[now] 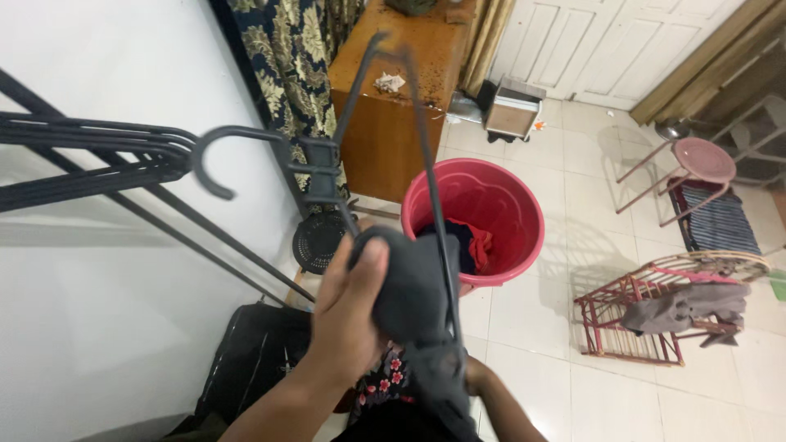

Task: The person takes various garments, including a brown shirt, black pants, and a green shirt, from a pink basin. They place each item onto a black hanger and hang it on a metal clothing rack. The person repeats this process for multiple items, organizing them on the rack.

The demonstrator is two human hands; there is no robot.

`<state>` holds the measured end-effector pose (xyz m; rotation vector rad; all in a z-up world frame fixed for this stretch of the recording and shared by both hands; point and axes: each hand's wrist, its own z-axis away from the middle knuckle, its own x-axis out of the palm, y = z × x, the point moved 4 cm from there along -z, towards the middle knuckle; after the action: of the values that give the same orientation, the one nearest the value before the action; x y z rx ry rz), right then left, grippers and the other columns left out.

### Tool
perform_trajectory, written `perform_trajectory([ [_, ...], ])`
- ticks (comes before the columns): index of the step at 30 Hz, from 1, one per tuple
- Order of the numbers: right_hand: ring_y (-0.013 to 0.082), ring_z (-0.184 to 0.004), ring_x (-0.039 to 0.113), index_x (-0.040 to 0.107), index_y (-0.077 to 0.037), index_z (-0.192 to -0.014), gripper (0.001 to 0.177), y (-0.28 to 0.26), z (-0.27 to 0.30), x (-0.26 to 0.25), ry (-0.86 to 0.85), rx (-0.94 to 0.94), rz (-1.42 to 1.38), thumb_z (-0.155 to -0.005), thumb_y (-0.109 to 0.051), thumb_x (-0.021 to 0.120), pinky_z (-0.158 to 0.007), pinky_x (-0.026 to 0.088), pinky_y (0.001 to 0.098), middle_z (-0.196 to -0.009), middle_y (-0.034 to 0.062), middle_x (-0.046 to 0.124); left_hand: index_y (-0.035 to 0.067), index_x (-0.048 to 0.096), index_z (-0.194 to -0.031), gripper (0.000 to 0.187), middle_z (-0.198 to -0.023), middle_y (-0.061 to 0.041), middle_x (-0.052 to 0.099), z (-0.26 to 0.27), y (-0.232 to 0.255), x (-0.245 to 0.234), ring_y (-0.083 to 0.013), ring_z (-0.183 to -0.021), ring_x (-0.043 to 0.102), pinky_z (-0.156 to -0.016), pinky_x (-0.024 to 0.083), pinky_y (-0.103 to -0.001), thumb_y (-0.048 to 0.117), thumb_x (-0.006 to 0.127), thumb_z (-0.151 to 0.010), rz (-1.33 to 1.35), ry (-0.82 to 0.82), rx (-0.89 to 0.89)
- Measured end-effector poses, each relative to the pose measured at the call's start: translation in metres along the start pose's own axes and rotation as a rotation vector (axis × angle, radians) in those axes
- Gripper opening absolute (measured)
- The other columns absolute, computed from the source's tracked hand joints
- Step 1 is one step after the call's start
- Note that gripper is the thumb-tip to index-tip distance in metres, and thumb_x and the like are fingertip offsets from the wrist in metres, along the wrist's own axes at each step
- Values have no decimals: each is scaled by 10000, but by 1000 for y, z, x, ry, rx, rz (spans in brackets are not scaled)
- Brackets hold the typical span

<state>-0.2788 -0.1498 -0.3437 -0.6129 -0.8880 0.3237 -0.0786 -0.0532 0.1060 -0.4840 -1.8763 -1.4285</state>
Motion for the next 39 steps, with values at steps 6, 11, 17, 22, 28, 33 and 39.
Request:
perform_trajectory([
  [6, 264, -1061, 705, 607, 10, -1310, 445, -31, -13, 47, 196, -283, -457, -900, -164, 602, -921, 588, 395, -1206, 168, 704, 16, 521, -1167, 216, -911, -16, 571, 50, 22, -18, -101, -794, 553, -683, 443, -243, 220, 586, -1133, 15, -92, -49],
  [11, 272, -1071, 697, 603, 5, -1314, 460, -115, 45, 109, 52, -468, -333, -891, -172, 621, -927, 579, 393, -1215, 172, 700, -4, 645, -1041, 376, -815, -13, 572, 59, 22, -95, -80, -744, 508, -686, 439, -249, 354, 543, -1089, -542, -18, -51],
  [17, 282, -1083, 687, 599, -1, -1320, 478, -160, 99, 143, -30, -624, -181, -879, -182, 644, -934, 569, 392, -1225, 176, 696, 67, 605, -980, 310, -930, -31, 620, 44, -15, -140, -178, -949, 634, -966, 572, -408, 336, 540, -1120, -808, -109, 292],
  [22, 290, -1092, 679, 595, -6, -1324, 495, -170, 111, 160, -48, -695, -122, -870, -190, 663, -939, 561, 391, -1233, 180, 692, 52, 628, -1065, 211, -1074, -72, 613, 47, -40, -149, -189, -962, 589, -865, 501, -383, 240, 534, -1044, -869, 42, 358],
  [28, 300, -1104, 669, 591, -12, -1330, 516, -151, 103, 159, 63, -658, -50, -859, -199, 686, -946, 551, 389, -1243, 184, 688, 47, 624, -1023, 145, -1205, -87, 607, 55, -83, -149, -125, -880, 528, -791, 461, -306, 157, 554, -1087, -646, 85, 306],
  [33, 308, -1114, 661, 587, -17, -1334, 534, -118, 89, 155, 176, -637, -11, -849, -207, 705, -952, 543, 388, -1252, 188, 684, 123, 570, -1374, 345, -1407, -7, 653, 61, -99, -128, -77, -677, 563, -629, 503, -229, 222, 531, -1046, -583, 137, 193],
  [39, 318, -1126, 651, 583, -23, -1340, 557, -78, 75, 119, 288, -640, 161, -838, -216, 728, -958, 532, 386, -1262, 192, 679, 32, 665, -1032, 185, -874, -17, 676, 66, -78, -129, -98, -745, 663, -643, 513, -254, 201, 671, -956, -1159, 196, 325],
])
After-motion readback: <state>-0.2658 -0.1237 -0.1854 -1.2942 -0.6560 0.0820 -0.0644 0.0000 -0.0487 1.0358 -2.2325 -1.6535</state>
